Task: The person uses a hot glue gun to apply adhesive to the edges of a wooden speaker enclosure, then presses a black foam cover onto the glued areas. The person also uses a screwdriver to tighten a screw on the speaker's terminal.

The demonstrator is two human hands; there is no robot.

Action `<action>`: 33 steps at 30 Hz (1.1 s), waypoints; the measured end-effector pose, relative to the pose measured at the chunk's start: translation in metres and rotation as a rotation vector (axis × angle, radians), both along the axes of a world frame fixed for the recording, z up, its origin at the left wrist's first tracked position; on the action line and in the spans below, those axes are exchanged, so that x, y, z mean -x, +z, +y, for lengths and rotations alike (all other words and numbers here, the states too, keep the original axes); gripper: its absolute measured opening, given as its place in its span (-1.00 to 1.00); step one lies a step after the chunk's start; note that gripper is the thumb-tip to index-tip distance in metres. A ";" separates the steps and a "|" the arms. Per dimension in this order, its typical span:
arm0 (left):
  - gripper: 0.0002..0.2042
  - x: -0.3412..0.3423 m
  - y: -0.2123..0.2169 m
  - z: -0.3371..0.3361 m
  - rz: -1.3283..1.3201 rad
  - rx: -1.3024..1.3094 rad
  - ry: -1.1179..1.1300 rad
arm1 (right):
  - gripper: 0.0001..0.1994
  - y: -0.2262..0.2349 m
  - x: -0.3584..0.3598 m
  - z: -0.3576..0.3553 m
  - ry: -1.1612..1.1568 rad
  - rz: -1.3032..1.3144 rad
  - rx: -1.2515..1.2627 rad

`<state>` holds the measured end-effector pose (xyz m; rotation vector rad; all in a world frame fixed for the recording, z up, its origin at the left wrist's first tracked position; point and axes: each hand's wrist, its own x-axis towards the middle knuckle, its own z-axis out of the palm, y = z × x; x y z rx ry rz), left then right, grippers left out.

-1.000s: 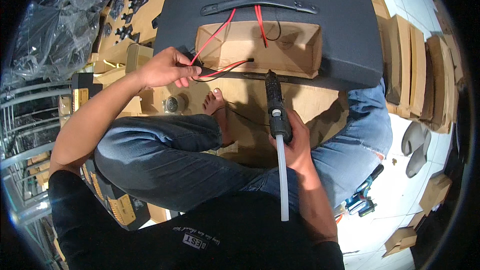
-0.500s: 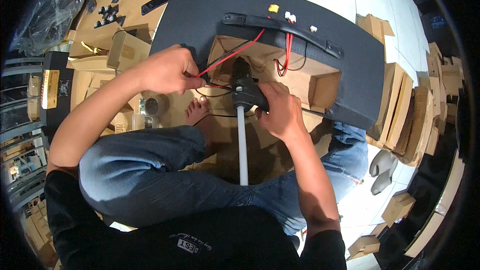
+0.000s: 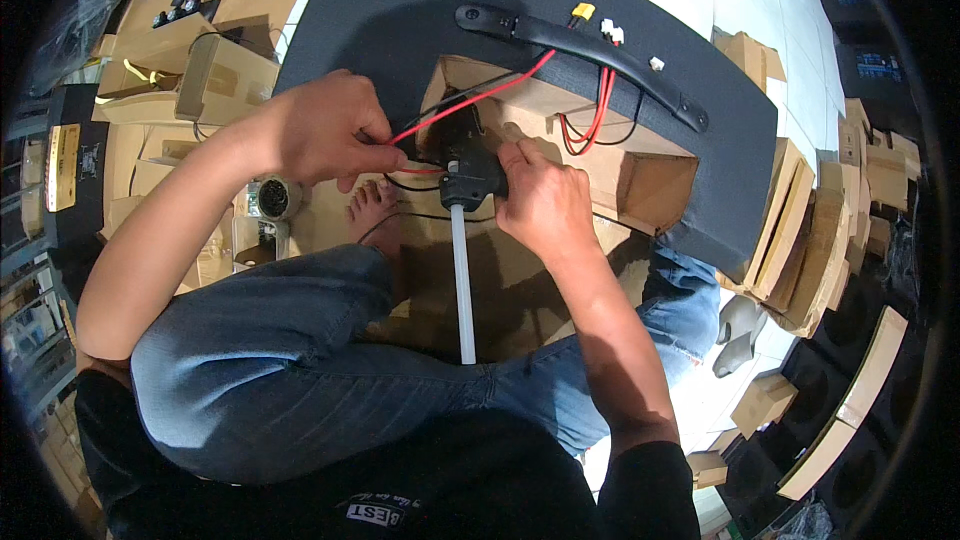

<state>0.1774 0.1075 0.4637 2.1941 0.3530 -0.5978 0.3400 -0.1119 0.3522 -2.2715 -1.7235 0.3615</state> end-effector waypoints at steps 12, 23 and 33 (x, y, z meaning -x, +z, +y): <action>-0.67 -0.006 0.015 -0.008 0.184 -0.035 0.110 | -0.45 0.007 -0.010 -0.096 -0.388 -0.117 0.111; -0.67 -0.002 0.005 -0.003 0.157 0.033 0.099 | -0.34 0.004 0.010 -0.073 -0.250 -0.074 -0.053; -0.66 0.003 -0.009 -0.001 0.093 -0.060 0.080 | -0.52 -0.016 0.005 -0.100 -0.366 -0.132 -0.010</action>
